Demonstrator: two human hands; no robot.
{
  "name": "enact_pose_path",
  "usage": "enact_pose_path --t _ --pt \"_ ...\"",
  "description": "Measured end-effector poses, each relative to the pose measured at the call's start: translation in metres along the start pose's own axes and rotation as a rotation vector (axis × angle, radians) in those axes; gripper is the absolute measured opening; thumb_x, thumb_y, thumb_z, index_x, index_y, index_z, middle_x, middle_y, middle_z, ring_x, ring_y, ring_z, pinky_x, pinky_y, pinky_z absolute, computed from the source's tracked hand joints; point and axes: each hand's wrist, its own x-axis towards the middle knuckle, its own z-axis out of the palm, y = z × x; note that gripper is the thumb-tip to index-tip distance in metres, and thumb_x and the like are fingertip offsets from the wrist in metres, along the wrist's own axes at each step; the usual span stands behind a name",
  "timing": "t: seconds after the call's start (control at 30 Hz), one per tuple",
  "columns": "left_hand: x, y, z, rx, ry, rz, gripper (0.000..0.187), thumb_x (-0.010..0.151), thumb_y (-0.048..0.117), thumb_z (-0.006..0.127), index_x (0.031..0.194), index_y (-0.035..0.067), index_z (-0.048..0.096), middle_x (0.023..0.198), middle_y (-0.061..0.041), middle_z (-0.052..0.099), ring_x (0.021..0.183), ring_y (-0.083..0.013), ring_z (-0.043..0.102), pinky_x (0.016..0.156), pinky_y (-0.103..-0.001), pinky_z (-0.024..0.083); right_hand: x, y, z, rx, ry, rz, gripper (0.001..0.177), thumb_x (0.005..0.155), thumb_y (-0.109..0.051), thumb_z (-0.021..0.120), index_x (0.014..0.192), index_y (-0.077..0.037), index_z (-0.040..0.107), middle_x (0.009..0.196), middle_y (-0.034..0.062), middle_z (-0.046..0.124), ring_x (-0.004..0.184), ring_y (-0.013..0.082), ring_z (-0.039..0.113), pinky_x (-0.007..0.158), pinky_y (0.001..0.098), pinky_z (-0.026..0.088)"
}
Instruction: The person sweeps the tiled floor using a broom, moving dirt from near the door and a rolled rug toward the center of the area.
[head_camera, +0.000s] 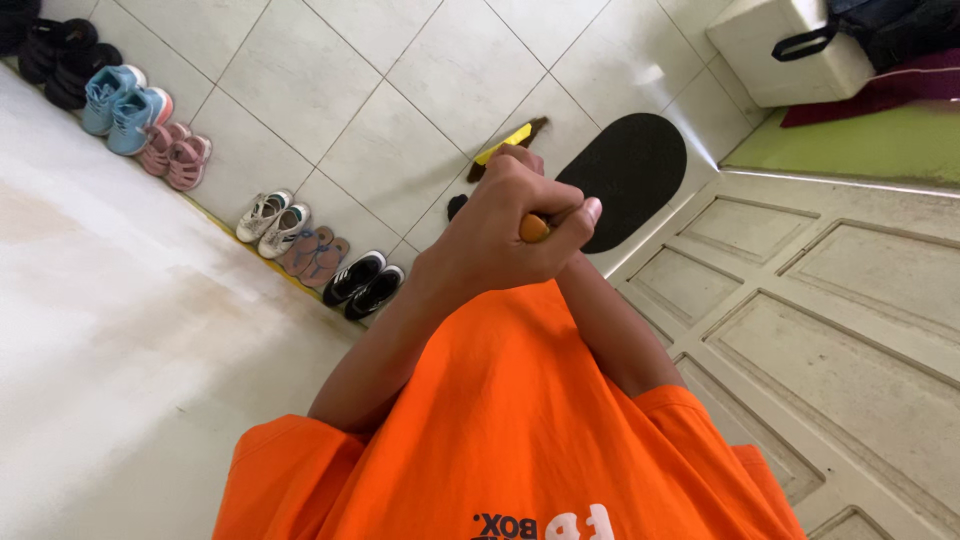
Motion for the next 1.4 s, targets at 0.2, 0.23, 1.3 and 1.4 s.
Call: enact_pose_path --t 0.2,0.23,1.3,1.4 --pt "0.001 0.004 -0.003 -0.024 -0.094 0.04 0.032 0.095 0.017 0.064 0.065 0.004 0.06 0.052 -0.008 0.05 0.048 -0.0203 0.039 0.086 -0.033 0.043 0.072 0.044 -0.091 -1.448 0.104 -0.703 0.014 0.089 0.0 0.073 0.098 -0.007 0.064 0.078 0.0088 0.068 0.067 0.0193 0.06 0.064 0.0339 0.049" --pt "0.002 0.005 -0.003 -0.021 -0.095 0.042 0.032 0.095 0.017 0.064 0.065 0.004 0.06 0.052 -0.008 0.05 0.048 -0.0203 0.039 0.086 -0.033 0.043 0.078 0.044 -0.104 -1.445 0.103 -0.707 0.014 0.089 0.0 0.073 0.098 -0.007 0.064 0.078 0.0088 0.068 0.067 0.0193 0.06 0.064 0.0339 0.049" --pt "0.083 0.041 0.129 -0.039 -0.23 0.149 0.025 0.081 0.01 0.061 0.059 0.008 0.049 0.049 -0.005 0.042 0.042 -0.0227 0.039 0.048 -0.032 0.034 -0.006 -0.215 0.064 -1.241 -0.662 -0.124 0.037 0.101 -0.04 0.063 0.125 -0.012 0.063 0.121 0.0088 0.069 0.113 0.0228 0.065 0.105 0.041 0.054" --pt "0.094 0.043 0.142 -0.032 -0.254 0.11 0.027 0.08 0.011 0.062 0.058 0.007 0.047 0.049 -0.006 0.04 0.042 -0.0228 0.037 0.047 -0.033 0.032 -0.028 -0.251 0.086 -0.597 -0.808 0.076 0.041 0.106 -0.047 0.053 0.128 -0.014 0.061 0.123 0.0068 0.067 0.114 0.0175 0.065 0.111 0.0396 0.052"
